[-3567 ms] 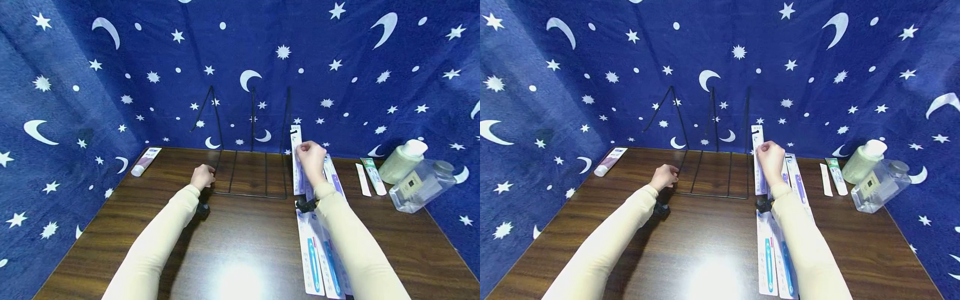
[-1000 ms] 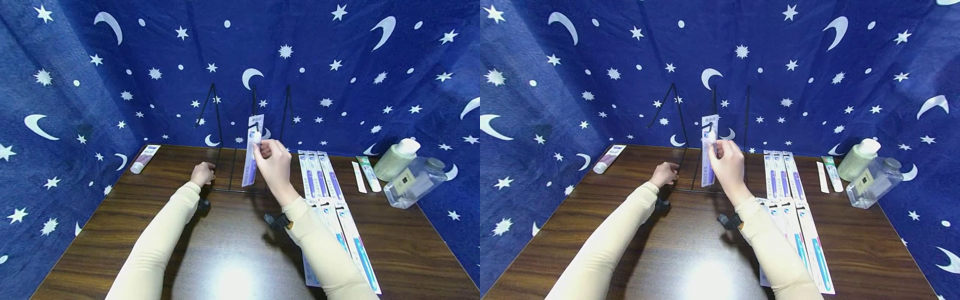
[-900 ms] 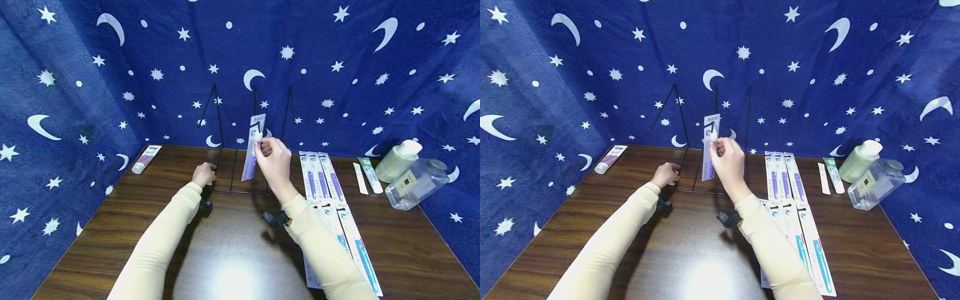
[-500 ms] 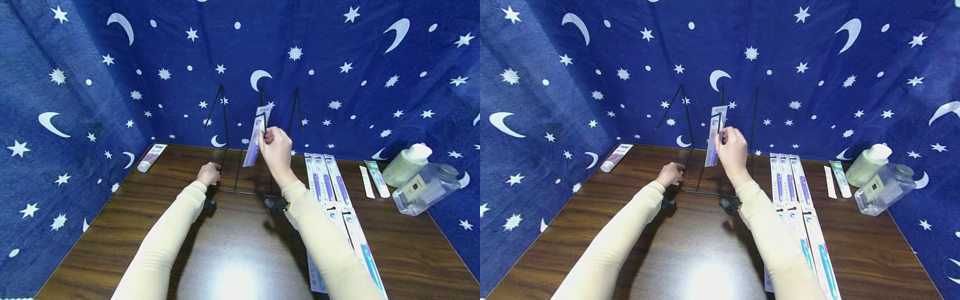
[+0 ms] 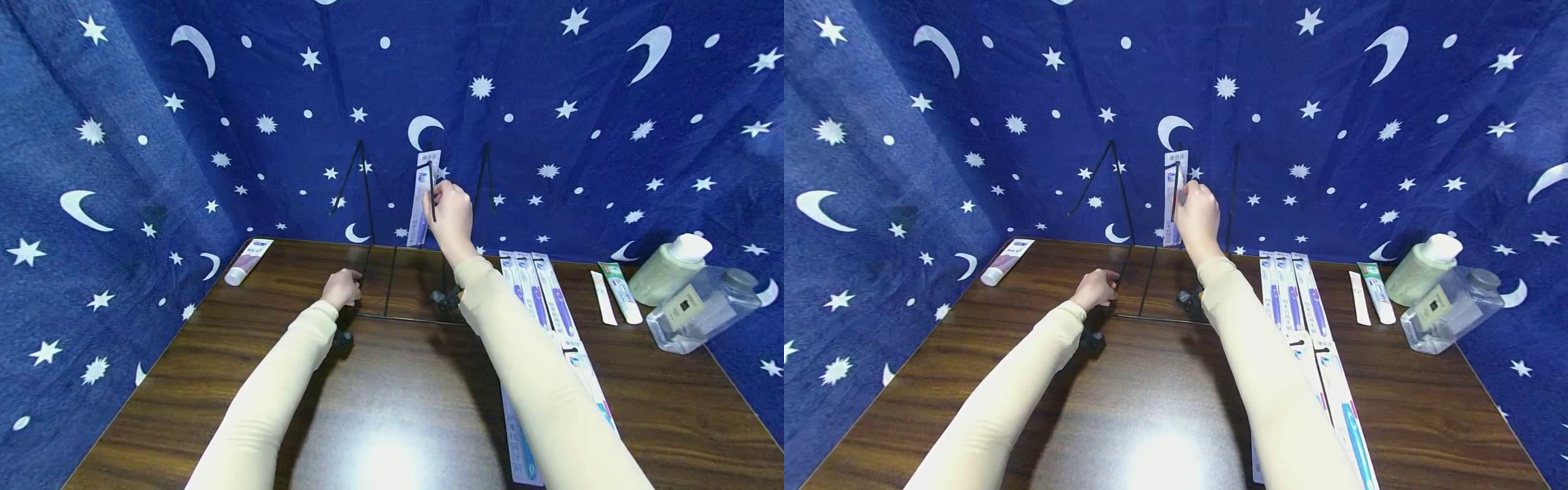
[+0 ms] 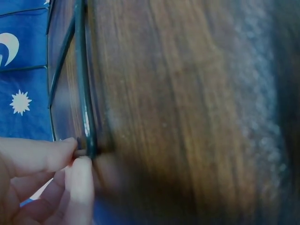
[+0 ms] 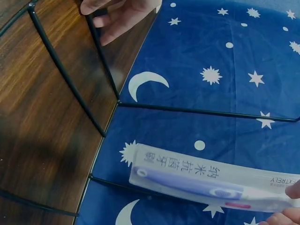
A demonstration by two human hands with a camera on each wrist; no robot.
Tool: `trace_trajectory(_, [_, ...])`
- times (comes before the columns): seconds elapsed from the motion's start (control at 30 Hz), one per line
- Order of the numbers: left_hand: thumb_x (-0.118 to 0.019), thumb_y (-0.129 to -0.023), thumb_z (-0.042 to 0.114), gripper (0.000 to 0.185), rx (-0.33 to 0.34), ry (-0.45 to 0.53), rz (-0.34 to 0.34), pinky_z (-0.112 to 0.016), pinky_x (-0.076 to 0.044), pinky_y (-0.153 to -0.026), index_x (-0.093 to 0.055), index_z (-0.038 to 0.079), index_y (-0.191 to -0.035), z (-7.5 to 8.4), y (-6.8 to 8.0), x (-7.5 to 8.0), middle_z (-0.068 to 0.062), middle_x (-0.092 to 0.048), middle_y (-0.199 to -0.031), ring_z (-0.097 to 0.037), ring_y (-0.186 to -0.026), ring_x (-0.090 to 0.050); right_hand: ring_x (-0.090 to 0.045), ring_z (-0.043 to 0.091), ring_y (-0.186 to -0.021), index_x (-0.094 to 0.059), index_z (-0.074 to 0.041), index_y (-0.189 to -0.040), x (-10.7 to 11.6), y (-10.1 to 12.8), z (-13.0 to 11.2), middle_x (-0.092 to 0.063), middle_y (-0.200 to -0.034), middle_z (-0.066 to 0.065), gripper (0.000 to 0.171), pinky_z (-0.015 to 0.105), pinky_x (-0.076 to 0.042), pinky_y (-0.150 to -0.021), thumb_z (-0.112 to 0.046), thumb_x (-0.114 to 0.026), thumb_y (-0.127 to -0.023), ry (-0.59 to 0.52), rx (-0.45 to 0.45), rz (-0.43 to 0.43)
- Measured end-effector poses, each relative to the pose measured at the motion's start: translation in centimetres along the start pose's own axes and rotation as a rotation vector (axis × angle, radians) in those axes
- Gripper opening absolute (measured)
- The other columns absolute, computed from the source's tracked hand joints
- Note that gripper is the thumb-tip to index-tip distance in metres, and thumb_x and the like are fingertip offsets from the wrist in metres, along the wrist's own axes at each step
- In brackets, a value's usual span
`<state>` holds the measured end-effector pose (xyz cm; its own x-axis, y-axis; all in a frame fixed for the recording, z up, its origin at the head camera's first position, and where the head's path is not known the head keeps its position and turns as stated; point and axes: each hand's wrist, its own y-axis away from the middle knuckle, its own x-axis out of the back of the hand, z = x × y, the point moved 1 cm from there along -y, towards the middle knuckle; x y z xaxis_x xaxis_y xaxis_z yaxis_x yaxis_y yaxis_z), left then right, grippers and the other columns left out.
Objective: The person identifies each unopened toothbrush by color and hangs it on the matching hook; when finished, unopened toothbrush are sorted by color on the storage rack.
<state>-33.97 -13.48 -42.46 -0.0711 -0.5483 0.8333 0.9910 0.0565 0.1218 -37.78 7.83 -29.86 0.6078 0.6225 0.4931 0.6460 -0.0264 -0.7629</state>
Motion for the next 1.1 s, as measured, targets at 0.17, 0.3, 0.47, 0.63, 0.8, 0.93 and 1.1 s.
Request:
trace_trajectory(0.17, [-0.062, -0.078, -0.001, 0.045, -0.011, 0.035, -0.007, -0.025, -0.057, -0.062, -0.063, 0.004, -0.123, -0.1, 0.2, -0.2, -0.01, -0.071, -0.099, -0.022, -0.075, -0.07, -0.062, 0.031, -0.073, -0.066, 0.003, -0.089, 0.7, 0.5, 0.2, -0.066, -0.074, 0.015, 0.021, 0.043, -0.051, -0.069, -0.017, -0.066, -0.082, -0.011, -0.046, -0.034])
trace_trajectory(0.3, [-0.062, -0.079, -0.003, 0.047, 0.016, 0.11, -0.048, -0.023, -0.057, -0.056, -0.06, 0.002, -0.126, -0.1, 0.0, -0.4, -0.013, -0.07, -0.102, -0.019, -0.068, -0.07, -0.063, 0.028, -0.069, -0.067, 0.001, -0.088, 2.7, 1.9, 0.8, -0.067, -0.074, 0.013, 0.02, 0.04, -0.051, -0.066, -0.018, -0.067, -0.082, -0.038, -0.034, -0.03])
trace_trajectory(0.47, [-0.06, -0.077, -0.005, 0.05, 0.009, 0.146, -0.064, -0.021, -0.056, -0.054, -0.059, 0.0, -0.126, -0.7, -0.1, -0.2, -0.015, -0.068, -0.103, -0.015, -0.062, -0.068, -0.062, 0.027, -0.064, -0.066, 0.002, -0.086, 6.3, 3.9, 2.9, -0.067, -0.071, 0.014, 0.019, 0.04, -0.05, -0.062, -0.017, -0.066, -0.083, 0.014, 0.042, -0.032])
trace_trajectory(0.63, [-0.058, -0.077, -0.005, 0.051, -0.004, 0.14, -0.068, -0.022, -0.056, -0.054, -0.057, -0.001, -0.127, -0.7, -0.4, 0.0, -0.017, -0.067, -0.106, -0.015, -0.061, -0.068, -0.063, 0.028, -0.066, -0.067, 0.002, -0.086, 8.8, 5.2, 5.8, -0.068, -0.074, 0.015, 0.02, 0.042, -0.05, -0.063, -0.017, -0.067, -0.082, 0.091, -0.023, -0.059])
trace_trajectory(0.8, [-0.056, -0.081, -0.003, 0.047, 0.0, 0.131, -0.054, -0.022, -0.057, -0.054, -0.058, 0.0, -0.128, -1.3, -0.5, 0.4, -0.019, -0.067, -0.107, -0.015, -0.06, -0.068, -0.062, 0.033, -0.07, -0.068, 0.002, -0.087, 9.7, 6.2, 9.1, -0.067, -0.076, 0.016, 0.021, 0.048, -0.049, -0.061, -0.018, -0.066, -0.081, 0.194, -0.033, -0.104])
trace_trajectory(0.93, [-0.056, -0.08, -0.003, 0.046, -0.005, 0.14, -0.047, -0.022, -0.056, -0.053, -0.059, -0.001, -0.126, -1.2, -0.4, 0.4, -0.019, -0.068, -0.103, -0.014, -0.058, -0.067, -0.062, 0.036, -0.07, -0.068, 0.0, -0.085, 10.2, 7.1, 13.4, -0.066, -0.077, 0.017, 0.019, 0.05, -0.048, -0.059, -0.017, -0.065, -0.081, 0.275, -0.052, -0.163])
trace_trajectory(1.1, [-0.059, -0.075, -0.006, 0.05, -0.006, 0.162, -0.073, -0.022, -0.056, -0.053, -0.058, -0.002, -0.125, -0.7, -0.3, 0.1, -0.016, -0.067, -0.1, -0.014, -0.062, -0.065, -0.064, 0.036, -0.07, -0.068, 0.002, -0.084, 9.9, 8.1, 17.9, -0.068, -0.078, 0.018, 0.016, 0.05, -0.05, -0.06, -0.012, -0.062, -0.081, 0.31, -0.067, -0.343])
